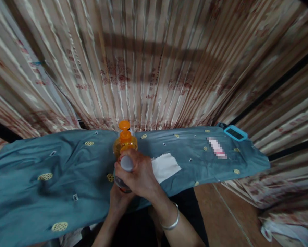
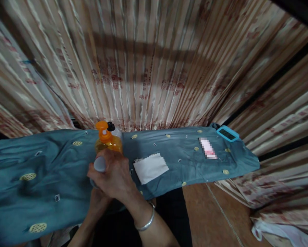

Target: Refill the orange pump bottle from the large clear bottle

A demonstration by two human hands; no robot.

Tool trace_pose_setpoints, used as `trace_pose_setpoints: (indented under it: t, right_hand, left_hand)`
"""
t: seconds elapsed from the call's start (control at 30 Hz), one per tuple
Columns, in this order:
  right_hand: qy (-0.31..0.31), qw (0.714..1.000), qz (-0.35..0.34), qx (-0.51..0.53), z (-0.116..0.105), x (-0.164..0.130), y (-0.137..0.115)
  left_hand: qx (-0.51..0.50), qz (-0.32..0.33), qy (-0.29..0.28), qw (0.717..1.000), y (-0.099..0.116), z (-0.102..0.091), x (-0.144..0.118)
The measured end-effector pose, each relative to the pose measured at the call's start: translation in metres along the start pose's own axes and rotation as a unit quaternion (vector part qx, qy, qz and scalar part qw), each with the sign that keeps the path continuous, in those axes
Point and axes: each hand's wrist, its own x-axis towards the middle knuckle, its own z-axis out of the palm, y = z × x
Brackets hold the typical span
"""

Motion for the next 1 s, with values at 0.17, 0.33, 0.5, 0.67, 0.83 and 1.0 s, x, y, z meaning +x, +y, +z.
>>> trace_pose_setpoints:
  t: [0.17, 0.33, 0.5, 0.67, 0.83, 1.0]
  right_hand:
    - [-0.072, 0.995, -0.021, 0.072, -0.007, 0.007, 0.008]
    - [-0.153, 0.979, -0.035, 0.126, -0.018, 0.015, 0.012]
    - [-0.179, 0.978, -0.057, 0.094, -0.026, 0.011, 0.014]
    - [-0.041, 0.997, -0.066, -0.023, -0.035, -0.006, 0.017]
    - [0.015, 0.983, -0.124, -0.131, -0.043, -0.010, 0.008]
    - [-0.077, 0.971, -0.148, -0.173, -0.052, 0.000, 0.000]
  left_hand:
    - [0.007, -0.061, -0.034, 0.998, 0.010, -0.003, 0.000]
    - [0.023, -0.073, -0.030, 0.997, 0.012, -0.001, 0.000]
    - [0.005, -0.043, -0.016, 0.999, 0.012, 0.004, -0.004]
    - [-0.018, -0.018, -0.014, 1.000, 0.011, 0.004, -0.008]
    - [-0.037, -0.011, -0.018, 0.999, 0.006, 0.004, -0.010]
    - [-0.038, -0.010, -0.023, 0.999, -0.002, 0.007, -0.008]
